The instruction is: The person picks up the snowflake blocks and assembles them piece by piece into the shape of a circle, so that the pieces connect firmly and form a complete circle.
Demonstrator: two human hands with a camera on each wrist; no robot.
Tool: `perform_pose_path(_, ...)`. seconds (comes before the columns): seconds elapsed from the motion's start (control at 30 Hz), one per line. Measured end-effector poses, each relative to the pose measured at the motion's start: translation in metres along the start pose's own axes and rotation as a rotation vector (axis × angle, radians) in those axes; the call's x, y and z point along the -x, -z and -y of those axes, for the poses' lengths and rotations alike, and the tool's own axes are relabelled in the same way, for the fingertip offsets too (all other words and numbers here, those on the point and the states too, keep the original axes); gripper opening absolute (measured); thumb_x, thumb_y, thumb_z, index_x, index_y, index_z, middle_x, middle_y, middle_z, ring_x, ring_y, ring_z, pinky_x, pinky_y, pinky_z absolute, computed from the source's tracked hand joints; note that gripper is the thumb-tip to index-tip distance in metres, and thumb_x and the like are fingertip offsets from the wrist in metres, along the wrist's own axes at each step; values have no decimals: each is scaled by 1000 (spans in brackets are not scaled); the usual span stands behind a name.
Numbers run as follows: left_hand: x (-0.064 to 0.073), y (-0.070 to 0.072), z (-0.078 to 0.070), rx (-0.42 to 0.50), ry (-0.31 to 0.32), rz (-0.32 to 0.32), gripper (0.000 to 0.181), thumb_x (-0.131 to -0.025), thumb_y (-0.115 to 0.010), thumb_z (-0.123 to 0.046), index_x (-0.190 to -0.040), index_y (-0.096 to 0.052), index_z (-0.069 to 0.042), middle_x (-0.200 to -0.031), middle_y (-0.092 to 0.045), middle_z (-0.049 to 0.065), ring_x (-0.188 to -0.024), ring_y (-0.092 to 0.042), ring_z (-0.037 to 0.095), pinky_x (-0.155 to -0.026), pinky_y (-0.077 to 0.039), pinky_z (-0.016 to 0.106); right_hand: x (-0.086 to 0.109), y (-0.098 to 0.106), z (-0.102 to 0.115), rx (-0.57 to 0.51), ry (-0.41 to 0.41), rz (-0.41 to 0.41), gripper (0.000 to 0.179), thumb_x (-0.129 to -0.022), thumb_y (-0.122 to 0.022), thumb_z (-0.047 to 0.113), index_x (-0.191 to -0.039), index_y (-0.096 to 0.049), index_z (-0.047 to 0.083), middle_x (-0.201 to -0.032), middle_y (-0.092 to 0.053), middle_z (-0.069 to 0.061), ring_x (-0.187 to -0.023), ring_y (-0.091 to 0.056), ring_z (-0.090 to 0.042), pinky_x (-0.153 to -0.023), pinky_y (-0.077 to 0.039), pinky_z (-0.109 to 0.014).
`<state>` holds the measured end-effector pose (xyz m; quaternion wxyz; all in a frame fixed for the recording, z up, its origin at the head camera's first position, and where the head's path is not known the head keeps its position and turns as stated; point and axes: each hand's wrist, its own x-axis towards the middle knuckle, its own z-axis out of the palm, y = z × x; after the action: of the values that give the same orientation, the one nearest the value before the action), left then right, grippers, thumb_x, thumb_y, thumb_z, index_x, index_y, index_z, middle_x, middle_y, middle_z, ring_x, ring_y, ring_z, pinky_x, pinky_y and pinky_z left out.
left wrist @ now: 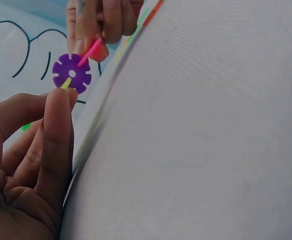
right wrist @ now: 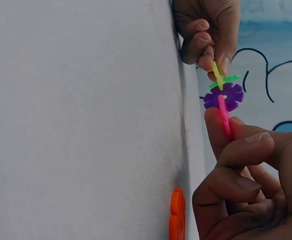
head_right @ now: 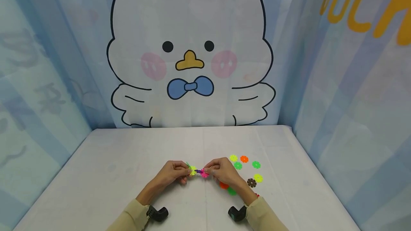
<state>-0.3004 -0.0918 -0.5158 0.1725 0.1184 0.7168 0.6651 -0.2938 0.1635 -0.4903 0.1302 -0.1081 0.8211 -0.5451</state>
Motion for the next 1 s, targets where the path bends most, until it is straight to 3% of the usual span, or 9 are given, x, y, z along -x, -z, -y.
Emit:
perform_pose_path(0.17,0,0,0,9,0,-9,27,-100,-73,-12,-113,-71,11,-90,-80,9,-65,-67,6,-63,-61,21,1,3,1,37,2,41,21,-98,-77,21,-107,-79,2,-62,-61,-7,-51,-48,-14,-48,-40,-23)
perform_pose_path(0.47,-1,2,1,2,10,-43,25,-103,-70,-15,-115,-72,7,-88,-78,6,-64,-68,7,-62,-61,23,2,4,3,150,41,82,17,-96,-79,24,-100,-84,9,-83,-74,-5,-64,-52,-12,-55,-43,-21)
perform_pose_path(0.67,-1,-1,-1,3,22,20,30,-102,-72,-21,-115,-71,6,-97,-81,13,-69,-70,9,-66,-65,27,0,1,4,131,34,35,17,-96,-80,23,-100,-83,7,-78,-71,3,-68,-53,-11,-57,-42,-20)
perform_pose_path(0.83,0,-6,-4,-47,46,81,28,-96,-79,-21,-112,-75,2,-87,-80,9,-67,-70,11,-65,-64,27,-1,-4,5,91,14,-12,19,-95,-81,23,-100,-82,5,-74,-69,3,-63,-51,-9,-55,-41,-20)
perform_pose_path(1.0,0,-8,-4,-92,32,90,24,-95,-80,-17,-108,-77,2,-81,-79,8,-61,-67,10,-61,-61,25,-2,-9,5,86,-11,-19,17,-94,-81,22,-98,-82,6,-73,-72,-1,-55,-49,-8,-52,-41,-20)
